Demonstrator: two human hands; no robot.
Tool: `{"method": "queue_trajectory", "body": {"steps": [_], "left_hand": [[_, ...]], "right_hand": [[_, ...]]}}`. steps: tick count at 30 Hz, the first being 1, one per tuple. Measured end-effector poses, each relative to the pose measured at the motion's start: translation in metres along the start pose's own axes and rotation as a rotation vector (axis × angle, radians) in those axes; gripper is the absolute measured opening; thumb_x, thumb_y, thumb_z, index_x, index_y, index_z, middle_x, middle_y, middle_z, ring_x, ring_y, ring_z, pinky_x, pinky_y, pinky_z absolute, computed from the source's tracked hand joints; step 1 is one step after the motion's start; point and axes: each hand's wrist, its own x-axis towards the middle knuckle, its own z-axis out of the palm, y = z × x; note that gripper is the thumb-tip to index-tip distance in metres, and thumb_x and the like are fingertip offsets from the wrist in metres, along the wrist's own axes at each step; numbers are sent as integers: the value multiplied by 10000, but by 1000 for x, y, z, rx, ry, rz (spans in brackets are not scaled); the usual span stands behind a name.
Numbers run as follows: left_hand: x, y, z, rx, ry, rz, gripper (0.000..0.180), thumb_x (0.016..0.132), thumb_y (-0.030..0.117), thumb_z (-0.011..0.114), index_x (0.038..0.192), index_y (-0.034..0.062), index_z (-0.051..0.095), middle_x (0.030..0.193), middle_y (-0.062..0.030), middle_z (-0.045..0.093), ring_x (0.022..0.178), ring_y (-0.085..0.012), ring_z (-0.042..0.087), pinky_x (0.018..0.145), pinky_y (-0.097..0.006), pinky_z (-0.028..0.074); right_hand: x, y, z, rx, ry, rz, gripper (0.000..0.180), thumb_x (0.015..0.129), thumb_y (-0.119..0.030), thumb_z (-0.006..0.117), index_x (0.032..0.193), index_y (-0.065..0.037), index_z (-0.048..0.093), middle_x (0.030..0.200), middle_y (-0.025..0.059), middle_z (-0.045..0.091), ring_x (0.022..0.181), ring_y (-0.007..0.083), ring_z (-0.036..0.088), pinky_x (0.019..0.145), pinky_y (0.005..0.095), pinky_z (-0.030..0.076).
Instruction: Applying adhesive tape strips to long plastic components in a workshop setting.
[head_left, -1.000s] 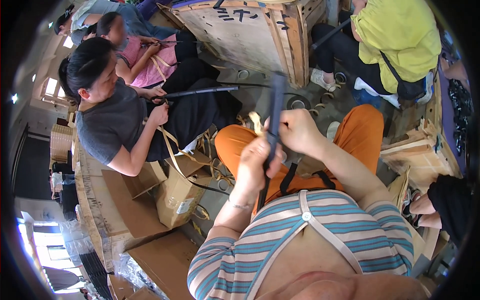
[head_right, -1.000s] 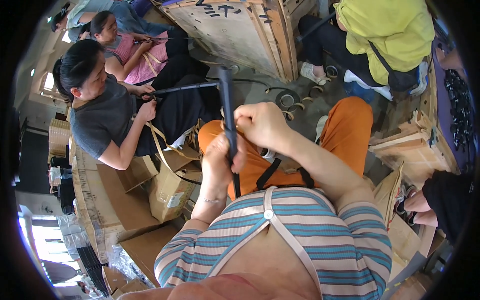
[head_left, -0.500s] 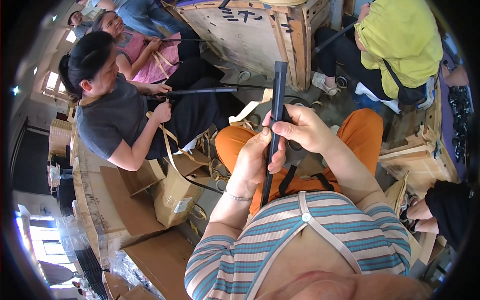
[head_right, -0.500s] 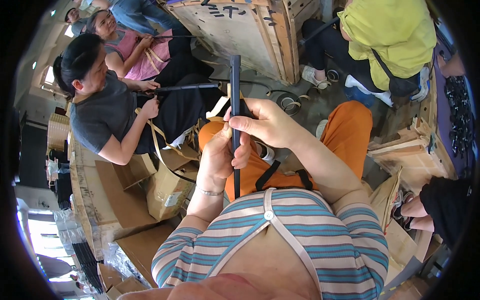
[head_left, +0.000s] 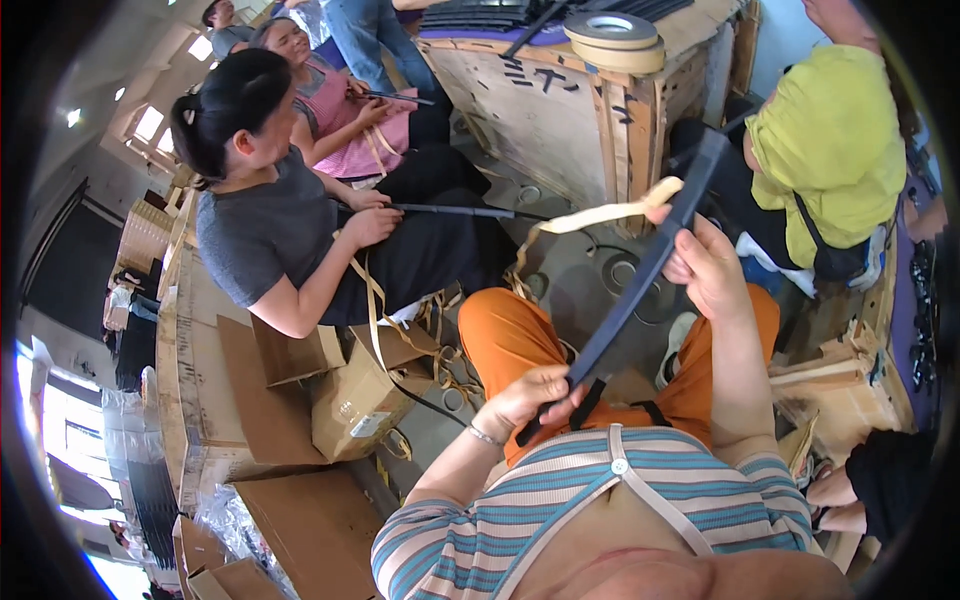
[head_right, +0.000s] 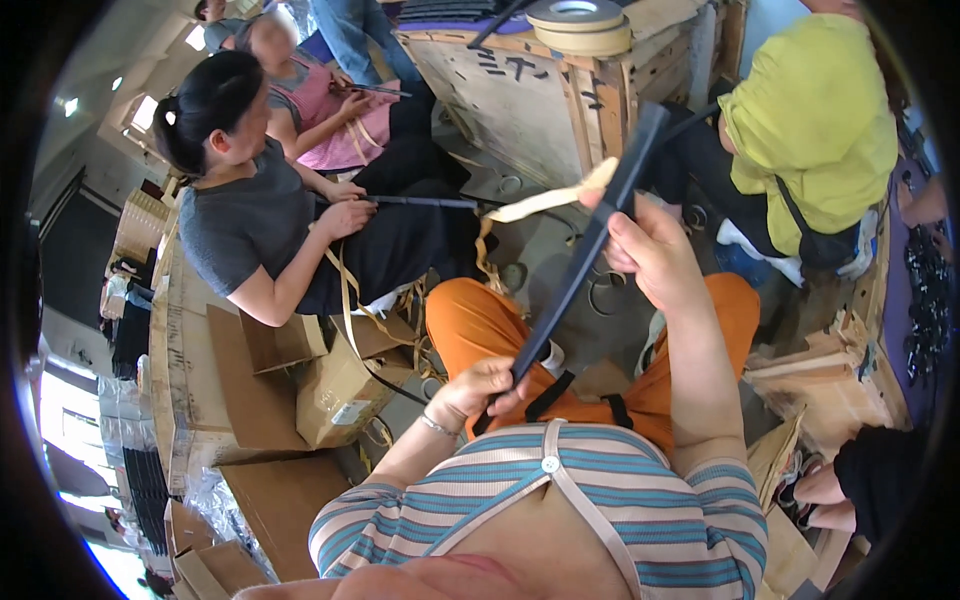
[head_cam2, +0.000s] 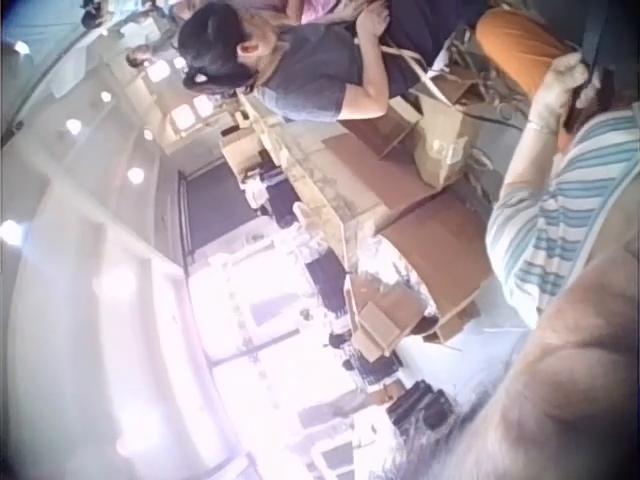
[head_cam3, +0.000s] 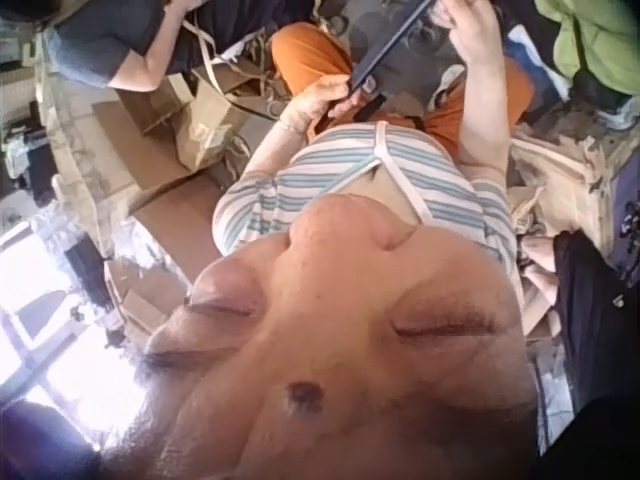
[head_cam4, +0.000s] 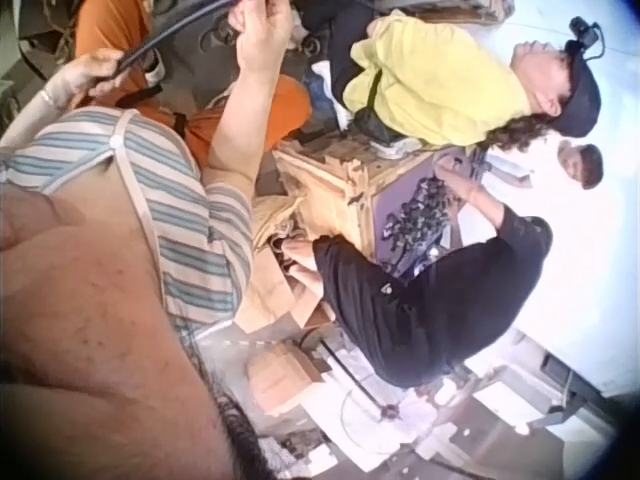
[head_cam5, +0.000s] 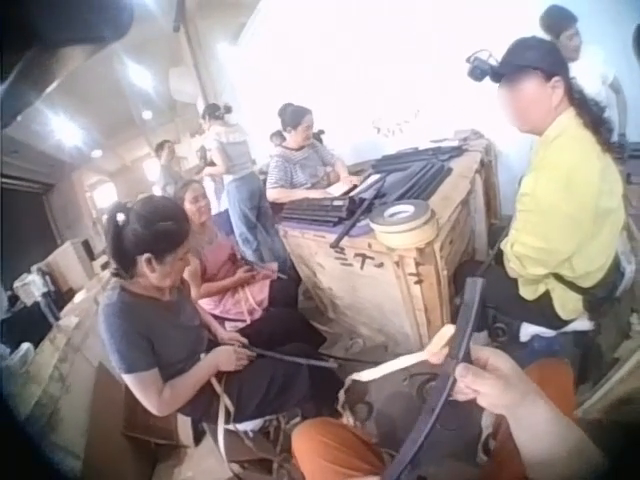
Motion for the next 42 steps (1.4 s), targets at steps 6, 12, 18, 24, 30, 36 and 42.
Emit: {"method": "queue_trajectory", "body": {"steps": [6,12,18,24,30,36,42], "left_hand": [[11,27,14,571,638,249,295,942,303,436,851,32,510,560,23,430,460,-45,369,430,-179,297],[18,23,16,430,679,287,292,951,282,418,859,20,508,576,13,435,471,-50,371,430,-178,300],[11,21,26,374,673,305,294,945,288,418,884,9,487,585,-18,433,472,-83,369,445,-196,310],[5,19,25,379,637,296,318,932,320,440,891,8,488,584,-21,436,469,-86,374,445,-200,311],[7,15,28,444,645,315,309,935,305,437,881,6,498,578,-24,445,465,-88,381,444,-202,311],[7,14,29,445,649,315,303,934,297,440,877,6,500,571,-22,443,461,-86,382,441,-201,308],[6,12,29,449,641,315,313,928,311,453,875,6,499,571,-20,442,461,-84,381,440,-200,307]], "right_hand": [[-9,41,11,-278,-22,279,199,960,-192,375,983,-34,494,669,-12,443,544,57,375,495,183,327],[-14,25,25,-426,60,256,141,931,-133,431,897,-8,488,677,56,587,505,82,542,431,195,396],[-11,19,19,-485,84,97,137,856,-28,532,757,-14,439,1043,117,562,564,66,554,438,187,417],[-5,8,32,-367,-11,-51,171,830,21,506,688,-28,423,930,78,583,579,62,554,498,187,444],[2,23,23,-366,-56,2,97,875,-58,542,815,-42,469,722,-31,425,590,20,394,537,180,350],[8,29,27,-319,14,-3,113,857,-56,586,800,-27,493,686,-50,447,627,8,387,534,180,334],[9,32,25,-389,29,48,99,843,-48,598,800,-25,512,699,-37,490,639,15,435,565,178,370]]}}
